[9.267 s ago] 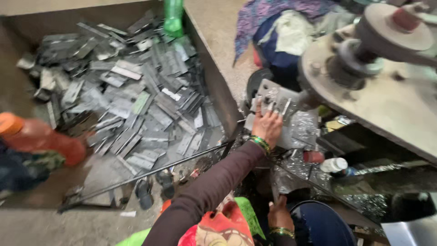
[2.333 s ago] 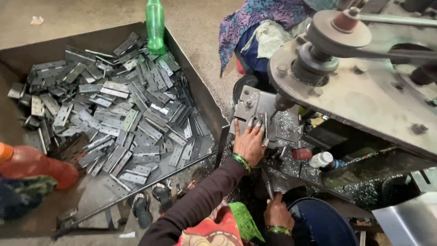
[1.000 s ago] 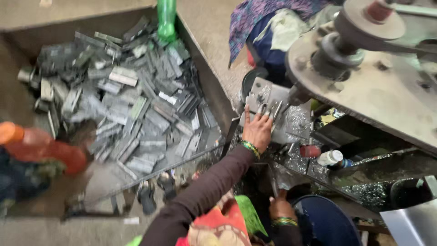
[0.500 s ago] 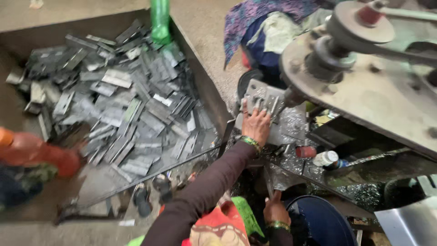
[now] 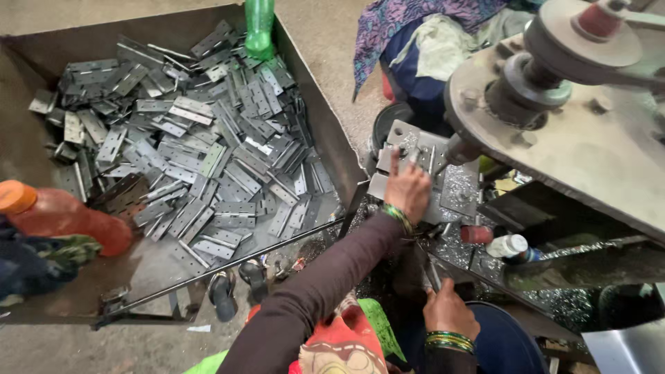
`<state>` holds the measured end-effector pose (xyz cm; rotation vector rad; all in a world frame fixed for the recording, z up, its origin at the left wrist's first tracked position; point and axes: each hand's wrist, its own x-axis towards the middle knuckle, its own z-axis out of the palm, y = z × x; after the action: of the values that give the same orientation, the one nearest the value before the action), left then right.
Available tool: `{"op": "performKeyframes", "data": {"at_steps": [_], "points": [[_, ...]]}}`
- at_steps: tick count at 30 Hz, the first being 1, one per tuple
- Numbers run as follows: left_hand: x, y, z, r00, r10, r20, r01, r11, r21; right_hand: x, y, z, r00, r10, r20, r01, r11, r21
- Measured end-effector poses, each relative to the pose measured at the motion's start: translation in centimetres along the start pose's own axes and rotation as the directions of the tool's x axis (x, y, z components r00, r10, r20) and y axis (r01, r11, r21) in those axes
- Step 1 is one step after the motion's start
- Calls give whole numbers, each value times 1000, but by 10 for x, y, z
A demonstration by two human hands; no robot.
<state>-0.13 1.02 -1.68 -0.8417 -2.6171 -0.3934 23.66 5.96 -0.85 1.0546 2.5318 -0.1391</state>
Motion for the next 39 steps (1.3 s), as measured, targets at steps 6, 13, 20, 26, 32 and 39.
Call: {"op": "performKeyframes", "data": {"at_steps": [6, 13, 20, 26, 32, 39], "points": [[14, -3, 0, 985, -55, 164, 64, 997, -48, -1, 10, -1, 1000, -23, 19, 23, 999, 40], [10, -5, 9, 995, -46, 88, 55, 994, -99, 9, 16, 44, 1000, 15, 21, -17, 992, 124], [3, -6, 7, 999, -25, -22, 22, 991, -133, 26, 24, 100, 999, -46, -11, 47, 973, 226], [-5, -4, 0, 976, -19, 216, 48, 991, -128, 22, 26, 45, 999, 6, 52, -9, 998, 64], [4, -1, 3, 988, -6, 154, 11, 999, -35, 18, 21, 83, 1000, 1, 12, -3, 984, 179], [-14, 0, -5, 986, 54, 157, -47, 998, -49, 57, 34, 151, 997, -69, 24, 55, 923, 381]]}}
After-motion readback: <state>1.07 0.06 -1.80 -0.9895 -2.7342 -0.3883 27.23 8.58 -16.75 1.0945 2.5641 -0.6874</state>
